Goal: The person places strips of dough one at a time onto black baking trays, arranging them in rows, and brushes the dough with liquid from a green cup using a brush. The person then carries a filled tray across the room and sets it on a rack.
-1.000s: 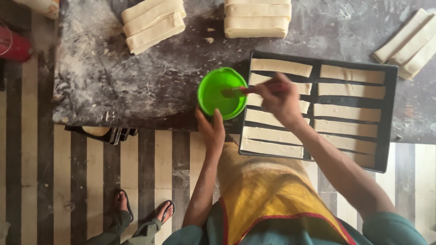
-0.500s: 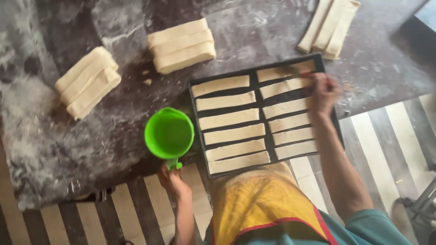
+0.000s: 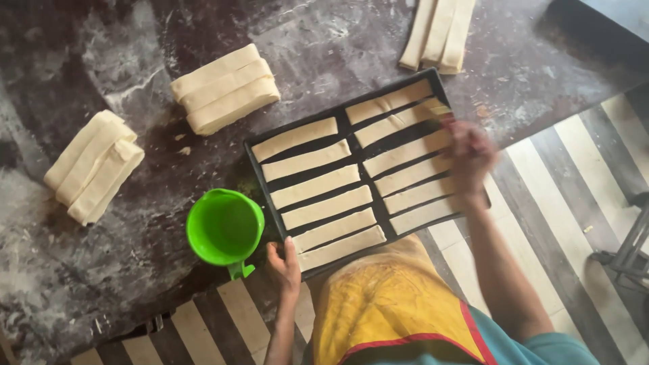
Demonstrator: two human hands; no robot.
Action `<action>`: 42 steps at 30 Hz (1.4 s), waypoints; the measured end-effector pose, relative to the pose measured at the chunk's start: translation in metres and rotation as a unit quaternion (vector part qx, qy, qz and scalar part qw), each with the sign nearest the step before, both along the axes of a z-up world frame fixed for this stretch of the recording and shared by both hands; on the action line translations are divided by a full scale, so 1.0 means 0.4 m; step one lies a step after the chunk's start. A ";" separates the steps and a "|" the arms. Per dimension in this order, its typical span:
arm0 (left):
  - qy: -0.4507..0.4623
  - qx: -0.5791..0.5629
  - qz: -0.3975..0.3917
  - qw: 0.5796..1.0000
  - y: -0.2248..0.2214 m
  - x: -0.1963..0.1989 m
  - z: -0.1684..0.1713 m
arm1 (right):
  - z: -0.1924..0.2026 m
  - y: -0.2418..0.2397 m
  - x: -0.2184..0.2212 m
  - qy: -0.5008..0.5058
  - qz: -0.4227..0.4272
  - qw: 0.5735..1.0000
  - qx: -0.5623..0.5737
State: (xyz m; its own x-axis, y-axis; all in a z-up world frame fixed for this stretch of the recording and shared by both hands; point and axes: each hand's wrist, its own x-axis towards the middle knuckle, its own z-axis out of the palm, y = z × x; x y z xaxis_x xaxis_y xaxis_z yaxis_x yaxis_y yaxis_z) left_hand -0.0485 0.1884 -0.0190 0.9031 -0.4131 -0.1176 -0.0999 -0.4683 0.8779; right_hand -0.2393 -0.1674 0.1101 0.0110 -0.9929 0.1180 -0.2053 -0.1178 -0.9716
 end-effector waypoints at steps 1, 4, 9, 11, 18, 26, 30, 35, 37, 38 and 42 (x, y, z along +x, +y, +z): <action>0.021 0.015 0.008 1.000 0.001 0.001 -0.008 | -0.008 0.028 0.010 -0.013 0.048 0.998 0.035; 0.041 0.034 0.012 0.999 0.008 -0.009 -0.040 | -0.082 0.017 -0.053 -0.016 0.102 0.993 0.054; 0.039 0.059 0.012 0.997 0.000 -0.013 0.000 | -0.056 0.049 -0.106 0.051 0.056 0.996 -0.052; 0.039 0.055 0.002 0.998 -0.009 -0.012 0.018 | 0.013 0.127 -0.053 0.087 0.085 0.990 0.067; -0.002 0.050 -0.046 0.998 -0.006 0.009 0.000 | 0.031 0.118 -0.079 0.200 0.023 0.976 -0.083; 0.067 0.041 -0.086 0.993 -0.002 0.037 -0.019 | 0.042 0.134 -0.158 0.240 0.005 0.964 -0.112; 0.073 0.016 -0.098 0.992 -0.006 0.046 -0.002 | 0.016 0.200 -0.143 0.122 0.057 0.990 0.038; 0.080 0.019 -0.109 0.991 0.012 0.049 -0.040 | 0.042 0.181 -0.193 0.270 -0.006 0.956 -0.115; 0.095 0.018 -0.110 0.989 0.020 0.054 -0.028 | 0.071 0.260 -0.150 0.240 0.000 0.971 -0.007; 0.111 0.009 -0.105 0.988 0.004 0.049 -0.024 | 0.094 0.281 -0.129 0.208 0.012 0.974 0.090; 0.103 -0.028 -0.111 0.988 0.006 0.053 -0.007 | 0.068 0.239 -0.227 0.201 0.078 0.970 0.110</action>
